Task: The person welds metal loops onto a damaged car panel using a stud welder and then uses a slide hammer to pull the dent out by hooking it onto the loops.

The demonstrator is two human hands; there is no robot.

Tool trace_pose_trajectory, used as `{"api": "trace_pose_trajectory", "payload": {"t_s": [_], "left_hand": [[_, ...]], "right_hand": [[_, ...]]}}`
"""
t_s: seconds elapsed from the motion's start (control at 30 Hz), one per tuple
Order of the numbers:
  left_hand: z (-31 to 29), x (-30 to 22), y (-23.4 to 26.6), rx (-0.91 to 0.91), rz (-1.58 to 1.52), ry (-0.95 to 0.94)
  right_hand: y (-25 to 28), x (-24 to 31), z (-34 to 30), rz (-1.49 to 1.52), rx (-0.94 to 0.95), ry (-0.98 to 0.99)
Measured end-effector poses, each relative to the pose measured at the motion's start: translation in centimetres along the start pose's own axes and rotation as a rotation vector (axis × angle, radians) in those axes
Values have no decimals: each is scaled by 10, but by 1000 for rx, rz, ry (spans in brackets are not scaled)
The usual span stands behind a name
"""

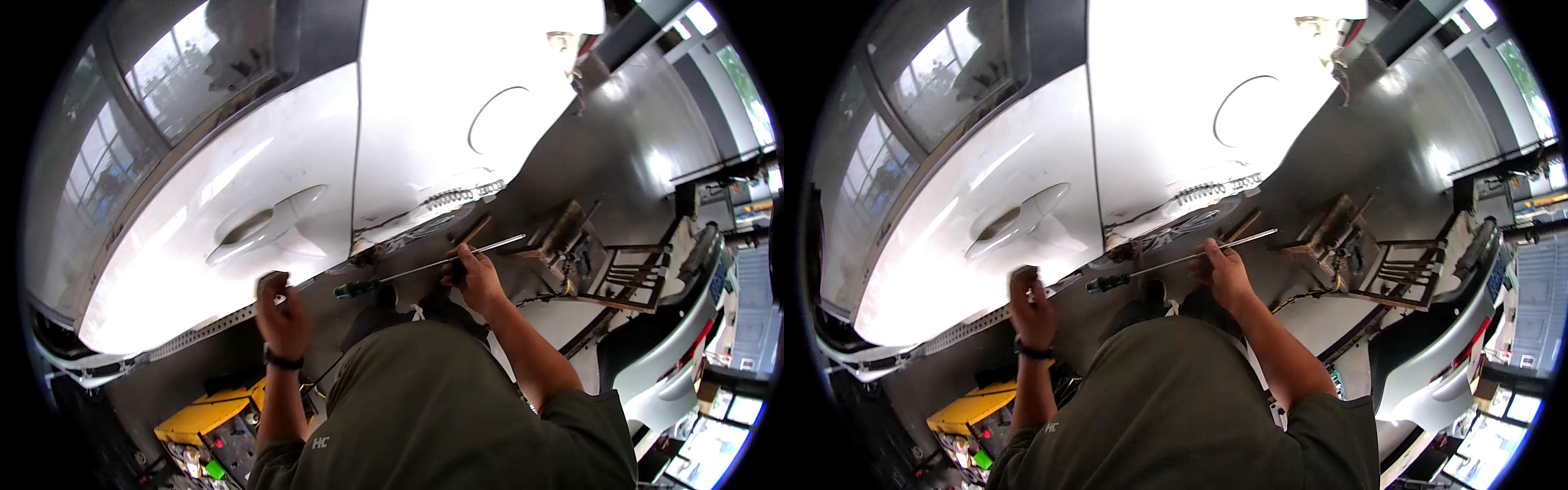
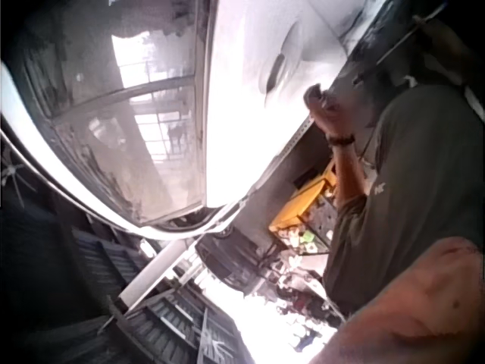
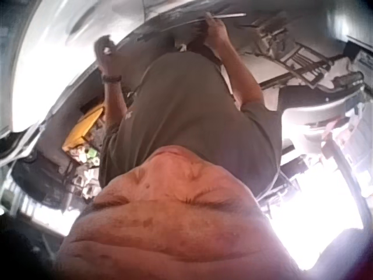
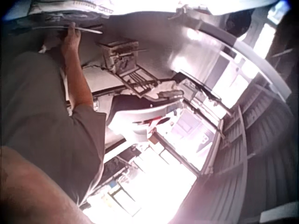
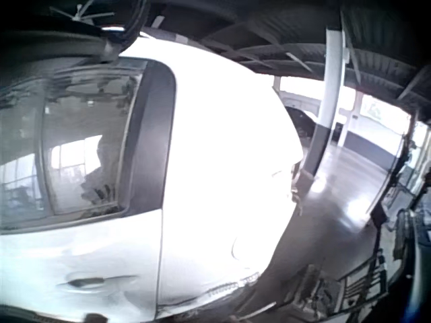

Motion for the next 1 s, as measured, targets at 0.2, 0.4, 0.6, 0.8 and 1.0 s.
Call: {"api": "trace_pose_trajectory", "payload": {"t_s": [0.2,0.4,0.6,0.8,1.0], "left_hand": [[86,-74,4,-103,503,-371],[102,-59,-26,-90,671,-172],[110,-49,-18,-156,531,5],[39,-71,-12,-234,539,85],[-104,-53,37,-368,275,75]], "right_hand": [[28,17,-30,-47,-109,59],[77,27,-44,-76,-48,76],[152,56,-56,-113,-4,70],[214,65,-43,-60,-43,17],[220,46,-9,-101,144,-106]]}}
Point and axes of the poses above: each hand's wrist, its own z-axis towards the middle knuckle, its own y-axis out of the back of the hand, x = y × z, the point moved 4 cm from there along z, towards the middle knuckle, and after that the axes turned 4 degrees about -z, right-handed, at the moved point
